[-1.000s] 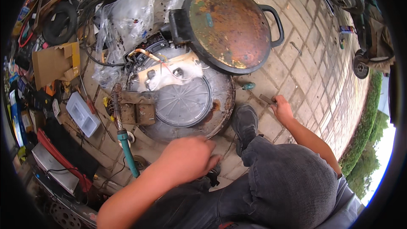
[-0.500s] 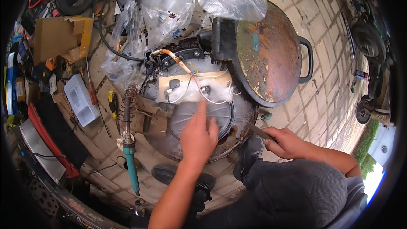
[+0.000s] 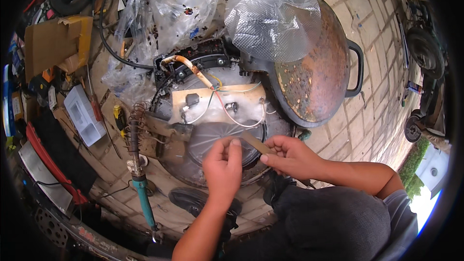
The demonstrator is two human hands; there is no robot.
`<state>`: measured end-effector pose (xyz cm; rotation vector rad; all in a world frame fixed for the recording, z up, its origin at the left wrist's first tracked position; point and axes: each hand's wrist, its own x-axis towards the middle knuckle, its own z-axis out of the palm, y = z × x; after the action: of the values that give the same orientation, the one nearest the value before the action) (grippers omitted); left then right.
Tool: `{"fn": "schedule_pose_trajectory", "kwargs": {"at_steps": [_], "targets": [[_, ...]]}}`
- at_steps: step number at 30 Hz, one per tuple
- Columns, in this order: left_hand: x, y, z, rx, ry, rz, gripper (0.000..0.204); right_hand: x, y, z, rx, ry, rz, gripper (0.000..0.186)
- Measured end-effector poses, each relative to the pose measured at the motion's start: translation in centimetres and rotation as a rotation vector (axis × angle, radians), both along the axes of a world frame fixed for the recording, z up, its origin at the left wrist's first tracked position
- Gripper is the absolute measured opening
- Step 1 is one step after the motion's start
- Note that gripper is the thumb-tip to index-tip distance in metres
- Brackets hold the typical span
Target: The person sits on the ground and uses a soldering iron to join wires on a small electronic component. They repeatedly apply solder to the connection points, clean the iron tip, and adjust the wires.
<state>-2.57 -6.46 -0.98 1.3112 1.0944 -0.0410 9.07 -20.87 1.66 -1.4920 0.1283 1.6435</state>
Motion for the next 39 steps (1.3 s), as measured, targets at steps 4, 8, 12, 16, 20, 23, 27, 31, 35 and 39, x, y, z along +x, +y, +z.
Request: {"fn": "schedule_pose_trajectory", "kwargs": {"at_steps": [4,8,12,16,20,23,27,31,35,39], "targets": [[-0.1,-0.9,0.3,-0.348,0.077,0.161,0.017,-0.1,1.9,-0.6,-0.055,-0.002,-0.06,0.023],[0.0,-1.4,0.6,-0.448,0.044,0.244,0.016,-0.4,2.3,-1.2,-0.045,-0.027,-0.019,0.025],[1.2,-2.3,1.2,-0.537,-0.008,0.335,0.023,-0.6,3.4,-1.0,-0.034,-0.077,-0.092,0.026],[1.5,-1.8,0.8,-0.524,-0.037,0.162,0.029,-1.2,3.8,-1.1,-0.066,-0.157,-0.153,0.026],[1.8,-1.4,0.5,-0.501,-0.013,0.099,0.031,-2.2,3.0,-2.5,-0.053,-0.422,-0.1,0.025],[2.0,-1.5,0.3,-0.413,-0.009,0.053,0.035,-2.5,3.5,-2.8,-0.069,-0.449,-0.158,0.025],[1.6,-1.5,-0.4,-0.407,0.013,0.04,0.031,-2.8,3.3,-2.9,-0.073,-0.487,-0.147,0.024],[1.7,-1.1,0.1,-0.445,0.037,0.044,0.031,-2.6,3.1,-2.9,-0.09,-0.451,-0.105,0.024],[1.6,-1.2,-0.3,-0.45,0.01,0.069,0.03,-2.3,3.7,-3.0,-0.05,-0.427,-0.156,0.024],[0.9,-1.9,-0.2,-0.385,0.002,0.054,0.029,-2.4,3.6,-1.7,-0.109,-0.297,-0.155,0.023]]}}
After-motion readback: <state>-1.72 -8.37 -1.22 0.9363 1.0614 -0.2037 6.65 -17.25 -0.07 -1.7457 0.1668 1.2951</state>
